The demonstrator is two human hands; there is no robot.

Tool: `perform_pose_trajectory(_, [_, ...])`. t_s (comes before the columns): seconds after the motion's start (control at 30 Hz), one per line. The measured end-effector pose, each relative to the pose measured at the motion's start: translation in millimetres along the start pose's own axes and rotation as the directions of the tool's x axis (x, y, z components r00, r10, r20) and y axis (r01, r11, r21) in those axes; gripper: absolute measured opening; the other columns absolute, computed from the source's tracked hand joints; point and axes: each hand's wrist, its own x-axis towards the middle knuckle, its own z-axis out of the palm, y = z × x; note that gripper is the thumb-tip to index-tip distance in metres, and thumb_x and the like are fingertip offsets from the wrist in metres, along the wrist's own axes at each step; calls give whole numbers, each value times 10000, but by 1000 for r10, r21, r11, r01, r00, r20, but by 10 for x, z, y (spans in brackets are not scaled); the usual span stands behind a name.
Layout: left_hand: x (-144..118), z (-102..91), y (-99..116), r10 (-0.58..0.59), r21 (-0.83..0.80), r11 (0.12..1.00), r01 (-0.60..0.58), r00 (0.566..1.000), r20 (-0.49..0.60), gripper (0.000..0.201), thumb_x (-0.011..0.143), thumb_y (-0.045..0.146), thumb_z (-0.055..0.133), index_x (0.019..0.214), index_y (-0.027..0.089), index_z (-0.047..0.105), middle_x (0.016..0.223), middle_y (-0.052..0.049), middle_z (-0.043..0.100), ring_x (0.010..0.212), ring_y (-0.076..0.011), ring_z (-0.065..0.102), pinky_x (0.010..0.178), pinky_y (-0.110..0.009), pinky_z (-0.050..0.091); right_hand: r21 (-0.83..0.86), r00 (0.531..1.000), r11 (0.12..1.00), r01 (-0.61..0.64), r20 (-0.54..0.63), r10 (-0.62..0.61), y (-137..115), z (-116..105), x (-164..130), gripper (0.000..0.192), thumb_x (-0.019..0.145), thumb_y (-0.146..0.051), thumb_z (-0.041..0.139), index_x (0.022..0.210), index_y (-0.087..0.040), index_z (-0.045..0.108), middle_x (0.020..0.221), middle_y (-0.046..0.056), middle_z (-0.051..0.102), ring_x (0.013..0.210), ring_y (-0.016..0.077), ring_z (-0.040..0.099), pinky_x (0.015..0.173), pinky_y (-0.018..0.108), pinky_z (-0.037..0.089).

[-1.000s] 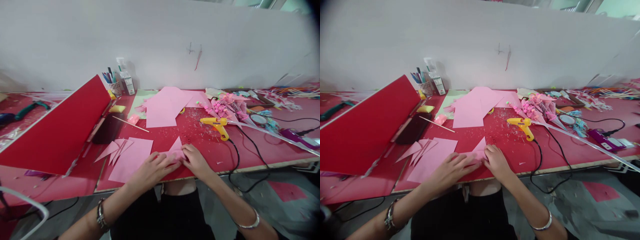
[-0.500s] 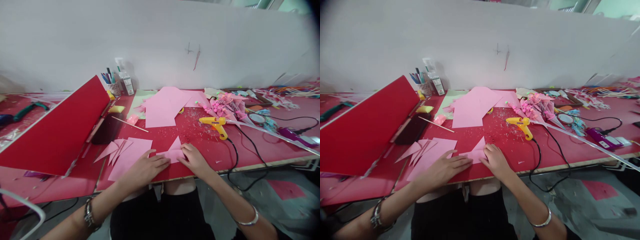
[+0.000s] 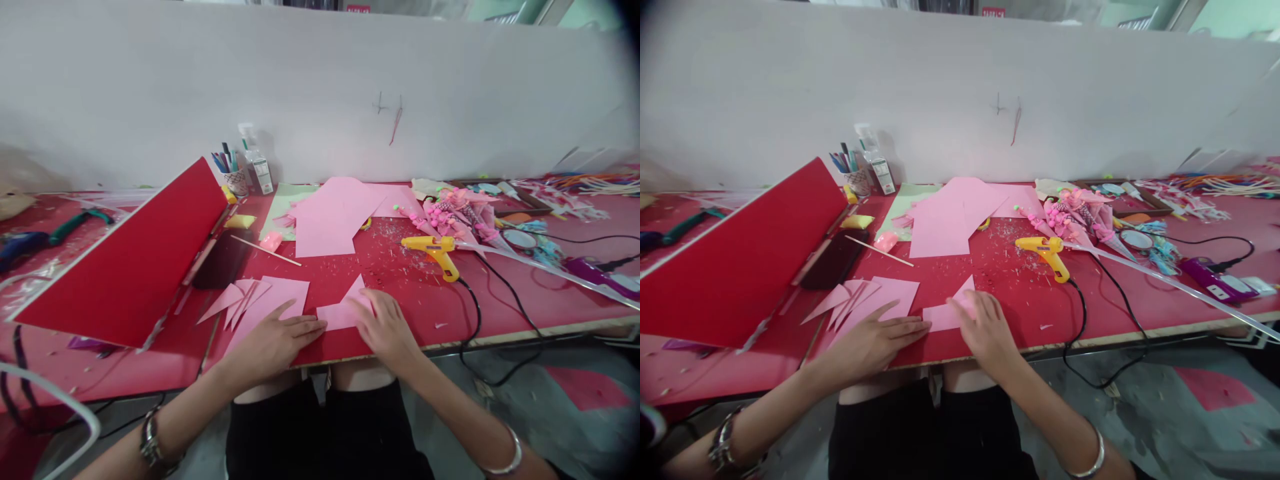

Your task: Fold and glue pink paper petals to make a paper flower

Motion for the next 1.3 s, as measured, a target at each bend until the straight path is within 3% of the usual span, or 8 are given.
perform_pose_trajectory(0.13, [2, 18, -10, 15, 3, 1000, -15, 1000, 10, 410, 802, 193, 456, 1210, 223, 424, 1219, -15, 516, 1123, -134, 448, 1048, -363, 86, 7, 980, 988, 153, 129, -153, -227, 29, -81, 380, 839, -365, 417, 1208, -281, 449, 1265, 93, 405, 1167, 267, 336, 962, 470, 276])
perform_pose_trajectory(0.2, [2, 6, -16, 16, -16, 1000, -16, 1000, 24, 410, 795, 207, 462, 1204, 226, 429, 1225, -8, 510, 1118, -140, 449, 1047, -368, 70, 23, 980, 992, 121, 157, -123, -258, 17, -120, 436, 826, -442, 408, 1229, -276, 433, 1305, 95, 368, 1185, 278, 315, 959, 473, 283])
perform_pose_trajectory(0.43, [11, -76, -30, 26, -15, 1000, -25, 996, 86, 422, 801, 225, 444, 1223, 228, 418, 1244, -7, 491, 1127, -135, 437, 1046, -351, 66, 14, 990, 1000, -24, 138, 22, -36, -104, -267, 368, 832, -392, 419, 1187, -318, 483, 1318, 70, 363, 1210, 271, 298, 965, 493, 272])
perform_pose_trajectory(0.8, [-29, -40, -100, 19, -109, 994, -12, 998, 64, 443, 809, 231, 441, 1247, 253, 383, 1263, 17, 477, 1137, -120, 424, 1047, -338, 23, 11, 988, 998, -68, 140, 66, 167, -164, -385, 358, 842, -333, 406, 1194, -336, 472, 1311, 41, 375, 1207, 246, 318, 931, 449, 352])
perform_pose_trajectory(1.0, [-19, -51, -89, 27, -121, 992, -21, 998, 49, 395, 812, 189, 427, 1204, 243, 443, 1241, 12, 500, 1151, -130, 413, 1051, -355, 14, -2, 985, 990, -138, 108, 137, 269, -236, -455, 328, 837, -332, 417, 1145, -309, 528, 1267, 52, 428, 1170, 248, 370, 913, 438, 376])
perform_pose_trajectory(1.17, [0, -79, -66, 27, -88, 996, -22, 998, 62, 372, 792, 188, 460, 1156, 259, 489, 1241, 12, 499, 1135, -154, 433, 1041, -371, 90, 121, 976, 972, -203, 104, 191, 383, -333, -364, 300, 847, -309, 389, 1083, -228, 556, 1197, 78, 470, 1117, 225, 422, 929, 418, 371])
perform_pose_trajectory(1.3, [16, -140, -33, 19, -123, 992, -10, 997, 70, 408, 781, 178, 460, 1182, 248, 465, 1228, 5, 509, 1118, -160, 440, 1032, -364, 129, 271, 991, 954, -125, 86, 105, 322, -358, -127, 396, 845, -233, 363, 1240, -211, 376, 1226, 80, 445, 1158, 197, 379, 972, 392, 329])
